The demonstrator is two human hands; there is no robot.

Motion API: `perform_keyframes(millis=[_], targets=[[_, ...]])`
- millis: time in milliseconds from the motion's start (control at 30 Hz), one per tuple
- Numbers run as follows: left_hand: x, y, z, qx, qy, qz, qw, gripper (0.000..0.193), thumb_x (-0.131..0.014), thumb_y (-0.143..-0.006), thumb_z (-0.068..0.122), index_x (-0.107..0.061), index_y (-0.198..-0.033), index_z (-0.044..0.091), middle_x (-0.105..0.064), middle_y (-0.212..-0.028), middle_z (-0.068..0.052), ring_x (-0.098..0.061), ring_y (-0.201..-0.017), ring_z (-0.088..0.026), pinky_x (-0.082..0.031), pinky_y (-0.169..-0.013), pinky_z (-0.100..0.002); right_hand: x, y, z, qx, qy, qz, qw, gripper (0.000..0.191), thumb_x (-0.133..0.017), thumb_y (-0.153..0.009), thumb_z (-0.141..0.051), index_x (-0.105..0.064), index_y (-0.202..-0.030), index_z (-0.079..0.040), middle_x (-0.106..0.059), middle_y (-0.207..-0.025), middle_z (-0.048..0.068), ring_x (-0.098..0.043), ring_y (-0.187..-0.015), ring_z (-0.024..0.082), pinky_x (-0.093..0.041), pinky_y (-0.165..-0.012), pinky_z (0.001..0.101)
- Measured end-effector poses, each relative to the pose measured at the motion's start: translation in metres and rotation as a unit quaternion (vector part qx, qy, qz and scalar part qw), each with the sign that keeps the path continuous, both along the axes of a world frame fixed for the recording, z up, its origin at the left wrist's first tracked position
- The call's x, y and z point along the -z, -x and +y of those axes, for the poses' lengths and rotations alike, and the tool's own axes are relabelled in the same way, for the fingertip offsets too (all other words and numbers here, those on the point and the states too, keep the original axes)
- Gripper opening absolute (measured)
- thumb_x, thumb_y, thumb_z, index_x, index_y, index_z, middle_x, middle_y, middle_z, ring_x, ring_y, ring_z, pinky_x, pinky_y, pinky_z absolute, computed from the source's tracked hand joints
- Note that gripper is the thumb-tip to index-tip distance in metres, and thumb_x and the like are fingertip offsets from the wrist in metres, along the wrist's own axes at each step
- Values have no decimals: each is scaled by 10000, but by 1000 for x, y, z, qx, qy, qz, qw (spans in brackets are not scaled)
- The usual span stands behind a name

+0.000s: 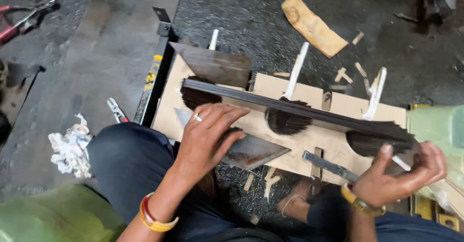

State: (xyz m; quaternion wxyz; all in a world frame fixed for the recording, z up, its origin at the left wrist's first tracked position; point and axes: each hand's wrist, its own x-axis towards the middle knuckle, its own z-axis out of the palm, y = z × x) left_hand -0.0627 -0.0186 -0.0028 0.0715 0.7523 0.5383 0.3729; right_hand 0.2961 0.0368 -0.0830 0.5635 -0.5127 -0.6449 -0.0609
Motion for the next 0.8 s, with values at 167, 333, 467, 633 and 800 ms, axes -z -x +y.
perform_keyframes(millis=[167, 333, 467, 633, 800], targets=[[15, 18, -21, 58, 114, 87, 988, 1047, -882, -496, 253, -480, -1430, 4, -548, -1430, -167, -438, -1386, -358, -309, -1123, -513, -10, 81, -29, -263, 191, -218, 920, 282, -751, -886, -134, -707, -1157, -66, -746, -1146, 116, -707, -1004, 231, -574, -840, 335], [41, 10, -14, 72, 149, 104, 981, 1074, -912, -470, 174, -461, -1425, -21, -544, -1400, -192, -427, -1382, -360, -266, -1169, -504, -11, 108, -24, -293, 251, -312, 868, 496, -762, -788, -182, -675, -1261, -61, -701, -1183, 107, -660, -1060, 313, -543, -885, 406], [49, 11, -10, 76, 175, 112, 975, 1010, -921, -512, 157, -501, -1414, -19, -596, -1294, -177, -533, -1280, -349, -315, -1169, -495, -12, 112, -18, -301, 252, -317, 863, 503, -765, -794, -199, -668, -1269, -68, -678, -1149, 95, -653, -1039, 308, -538, -864, 401], [53, 12, -8, 77, 181, 105, 975, 989, -927, -468, 165, -537, -1358, -16, -614, -1270, -171, -562, -1236, -361, -356, -1152, -465, -4, 109, -9, -333, 141, -423, 831, 527, -711, -830, -179, -632, -1308, 31, -667, -1128, 136, -641, -955, 284, -536, -837, 394], [46, 14, -7, 92, 165, 83, 978, 990, -926, -480, 178, -534, -1366, -25, -620, -1261, -177, -558, -1240, -358, -353, -1132, -474, -7, 100, -6, -317, 6, -523, 791, 506, -653, -911, -173, -590, -1323, 113, -664, -1178, 198, -615, -932, 277, -540, -829, 378]])
